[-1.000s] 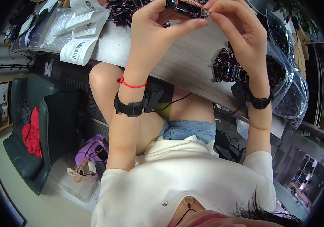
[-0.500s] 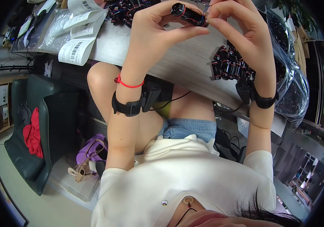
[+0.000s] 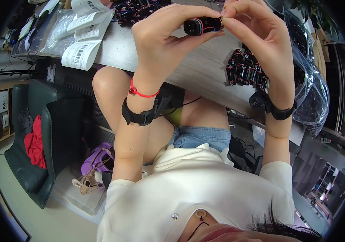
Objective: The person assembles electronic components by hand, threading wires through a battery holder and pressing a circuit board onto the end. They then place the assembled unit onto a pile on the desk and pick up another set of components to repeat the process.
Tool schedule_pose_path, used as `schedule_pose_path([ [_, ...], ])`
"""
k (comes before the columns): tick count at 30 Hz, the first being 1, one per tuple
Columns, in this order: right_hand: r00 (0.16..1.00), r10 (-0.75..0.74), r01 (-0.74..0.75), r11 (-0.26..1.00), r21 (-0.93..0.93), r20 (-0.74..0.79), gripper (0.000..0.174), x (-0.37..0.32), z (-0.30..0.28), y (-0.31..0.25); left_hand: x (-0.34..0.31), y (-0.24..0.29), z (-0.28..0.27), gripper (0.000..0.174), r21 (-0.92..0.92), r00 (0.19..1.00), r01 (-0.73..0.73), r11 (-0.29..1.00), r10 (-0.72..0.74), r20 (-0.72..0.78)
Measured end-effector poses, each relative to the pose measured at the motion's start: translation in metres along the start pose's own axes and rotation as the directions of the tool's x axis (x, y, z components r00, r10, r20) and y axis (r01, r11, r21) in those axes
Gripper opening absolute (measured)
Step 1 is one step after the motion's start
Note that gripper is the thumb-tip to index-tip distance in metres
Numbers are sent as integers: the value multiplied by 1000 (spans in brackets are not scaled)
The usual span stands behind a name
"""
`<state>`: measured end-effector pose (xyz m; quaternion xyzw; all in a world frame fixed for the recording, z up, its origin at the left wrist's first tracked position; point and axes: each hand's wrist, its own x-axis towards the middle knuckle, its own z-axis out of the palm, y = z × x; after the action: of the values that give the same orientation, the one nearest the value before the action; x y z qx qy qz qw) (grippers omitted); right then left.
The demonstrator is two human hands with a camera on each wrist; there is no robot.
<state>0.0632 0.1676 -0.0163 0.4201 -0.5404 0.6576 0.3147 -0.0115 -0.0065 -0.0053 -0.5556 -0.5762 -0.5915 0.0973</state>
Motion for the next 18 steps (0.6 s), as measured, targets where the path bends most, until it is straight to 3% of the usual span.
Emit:
schedule_pose_path([
  [1,1000,-13,13,1000,-11,6,5,1,1,-1,-2,-4,2,34,-1,1000,2,1000,-2,2],
  [4,999,-5,9,996,-92,35,5,3,0,-8,-11,-26,10,29,27,985,-173,985,173,-23],
  [9,1000,-2,-2,969,-245,-16,6,5,11,-14,-12,-38,24,35,26,981,-164,986,165,-100],
  [10,1000,-5,1,970,-245,-16,6,5,11,-13,-4,-56,43,35,-165,909,-376,912,329,-255],
  [12,999,-15,5,974,-226,-40,7,3,11,-9,8,-82,68,35,-387,641,-755,530,467,-609],
  [13,999,-19,8,976,-217,-51,7,3,11,-8,7,-68,58,35,-386,640,-755,529,470,-608],
  [15,998,-32,19,972,-234,-49,8,4,12,-7,-12,-29,25,35,-198,905,-359,912,289,-311],
  [16,998,-42,29,967,-252,-47,8,4,13,-7,-16,-19,17,35,-32,975,-128,991,120,-186],
  [18,997,-55,40,962,-269,-48,9,3,13,-7,-17,-22,18,37,-39,975,-120,992,111,-191],
])
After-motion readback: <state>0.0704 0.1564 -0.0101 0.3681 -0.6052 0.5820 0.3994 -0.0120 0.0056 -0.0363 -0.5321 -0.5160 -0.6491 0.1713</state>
